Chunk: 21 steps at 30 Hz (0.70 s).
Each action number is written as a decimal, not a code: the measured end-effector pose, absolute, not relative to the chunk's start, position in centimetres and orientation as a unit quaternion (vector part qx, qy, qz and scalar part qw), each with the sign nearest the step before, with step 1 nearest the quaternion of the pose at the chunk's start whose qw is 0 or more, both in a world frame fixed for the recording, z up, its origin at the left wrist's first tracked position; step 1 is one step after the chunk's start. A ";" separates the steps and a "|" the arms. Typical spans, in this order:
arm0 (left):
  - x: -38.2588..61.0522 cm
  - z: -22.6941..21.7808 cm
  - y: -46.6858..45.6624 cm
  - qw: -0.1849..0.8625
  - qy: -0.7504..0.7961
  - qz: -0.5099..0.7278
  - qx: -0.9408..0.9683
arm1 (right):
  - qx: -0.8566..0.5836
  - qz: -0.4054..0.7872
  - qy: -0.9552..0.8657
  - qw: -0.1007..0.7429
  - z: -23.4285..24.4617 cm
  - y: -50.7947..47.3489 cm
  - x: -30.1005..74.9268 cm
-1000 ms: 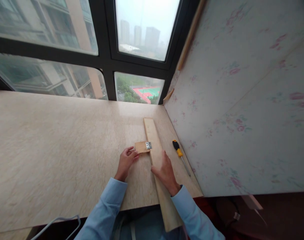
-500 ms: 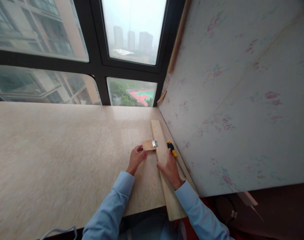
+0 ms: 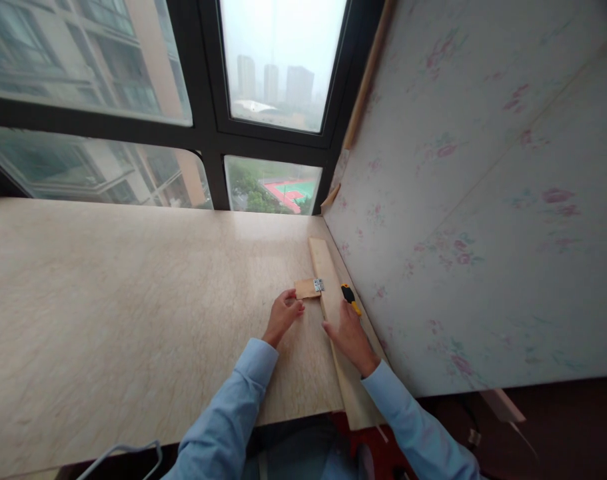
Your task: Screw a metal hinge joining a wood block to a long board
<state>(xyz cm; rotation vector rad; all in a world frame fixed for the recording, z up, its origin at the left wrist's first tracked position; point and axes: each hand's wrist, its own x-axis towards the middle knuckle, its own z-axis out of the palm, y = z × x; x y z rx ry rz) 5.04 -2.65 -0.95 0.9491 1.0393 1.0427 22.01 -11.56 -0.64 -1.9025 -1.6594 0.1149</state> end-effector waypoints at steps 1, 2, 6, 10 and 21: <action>4.8 -0.8 -2.8 0.647 0.449 0.456 0.414 | -0.715 0.042 -0.636 0.288 -0.2 -11.9 21.8; 4.5 -0.7 -2.9 0.652 0.445 0.455 0.411 | -0.710 0.042 -0.648 0.274 0.4 -12.3 21.5; 2.4 -0.1 -3.3 0.659 0.450 0.444 0.407 | -0.670 0.067 -0.691 0.263 3.4 -13.5 18.7; -1.4 0.3 -3.4 0.620 0.471 0.460 0.426 | -0.620 0.140 -0.705 0.316 5.4 -12.2 13.8; -11.1 -0.5 -4.4 0.489 0.517 0.539 0.451 | -0.614 0.245 -0.611 0.434 -0.9 -3.7 3.1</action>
